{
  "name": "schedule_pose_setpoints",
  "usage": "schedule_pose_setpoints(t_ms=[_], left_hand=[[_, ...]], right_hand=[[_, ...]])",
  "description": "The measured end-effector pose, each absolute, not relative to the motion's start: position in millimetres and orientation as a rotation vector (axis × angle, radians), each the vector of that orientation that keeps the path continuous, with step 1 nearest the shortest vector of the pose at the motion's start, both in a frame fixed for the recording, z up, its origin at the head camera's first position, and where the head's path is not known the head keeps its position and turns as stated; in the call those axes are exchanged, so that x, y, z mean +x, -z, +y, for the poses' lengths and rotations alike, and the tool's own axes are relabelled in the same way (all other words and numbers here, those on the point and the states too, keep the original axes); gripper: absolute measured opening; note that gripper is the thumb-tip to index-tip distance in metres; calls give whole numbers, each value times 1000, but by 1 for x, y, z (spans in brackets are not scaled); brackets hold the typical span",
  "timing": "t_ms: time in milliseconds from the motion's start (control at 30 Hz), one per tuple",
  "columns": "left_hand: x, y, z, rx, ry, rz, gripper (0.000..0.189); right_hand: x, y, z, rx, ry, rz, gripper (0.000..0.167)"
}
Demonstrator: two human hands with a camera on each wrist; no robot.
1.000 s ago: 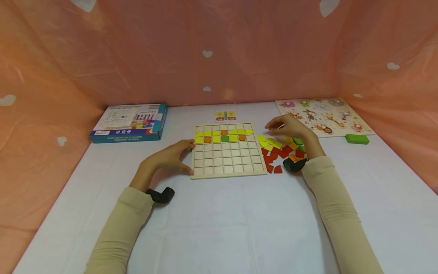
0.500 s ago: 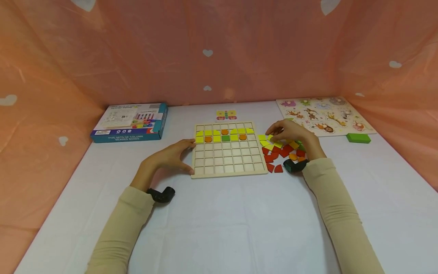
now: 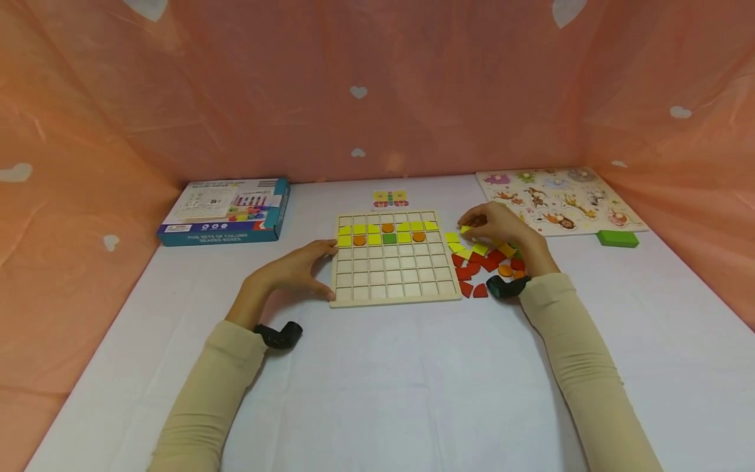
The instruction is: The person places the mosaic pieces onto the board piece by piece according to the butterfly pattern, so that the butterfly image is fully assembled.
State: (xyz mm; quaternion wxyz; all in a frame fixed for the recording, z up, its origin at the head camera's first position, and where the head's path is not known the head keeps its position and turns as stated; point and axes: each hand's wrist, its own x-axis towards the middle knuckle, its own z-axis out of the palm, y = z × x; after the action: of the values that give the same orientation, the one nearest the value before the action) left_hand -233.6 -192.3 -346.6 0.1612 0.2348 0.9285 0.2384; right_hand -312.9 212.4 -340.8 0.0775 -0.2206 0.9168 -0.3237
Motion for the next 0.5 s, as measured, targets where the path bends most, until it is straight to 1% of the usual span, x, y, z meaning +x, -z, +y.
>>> schedule_pose_setpoints(t_ms=[267, 400, 500], left_hand=[[-234, 346, -194, 687, -665, 2655, 98], [-234, 347, -194, 692, -665, 2653, 98], [-234, 347, -193, 693, -669, 2652, 98]], right_hand=[[-313, 325, 177, -764, 1134, 2689, 28], [-314, 326, 160, -861, 1120, 2630, 27], [-313, 331, 154, -872, 1061, 2620, 26]])
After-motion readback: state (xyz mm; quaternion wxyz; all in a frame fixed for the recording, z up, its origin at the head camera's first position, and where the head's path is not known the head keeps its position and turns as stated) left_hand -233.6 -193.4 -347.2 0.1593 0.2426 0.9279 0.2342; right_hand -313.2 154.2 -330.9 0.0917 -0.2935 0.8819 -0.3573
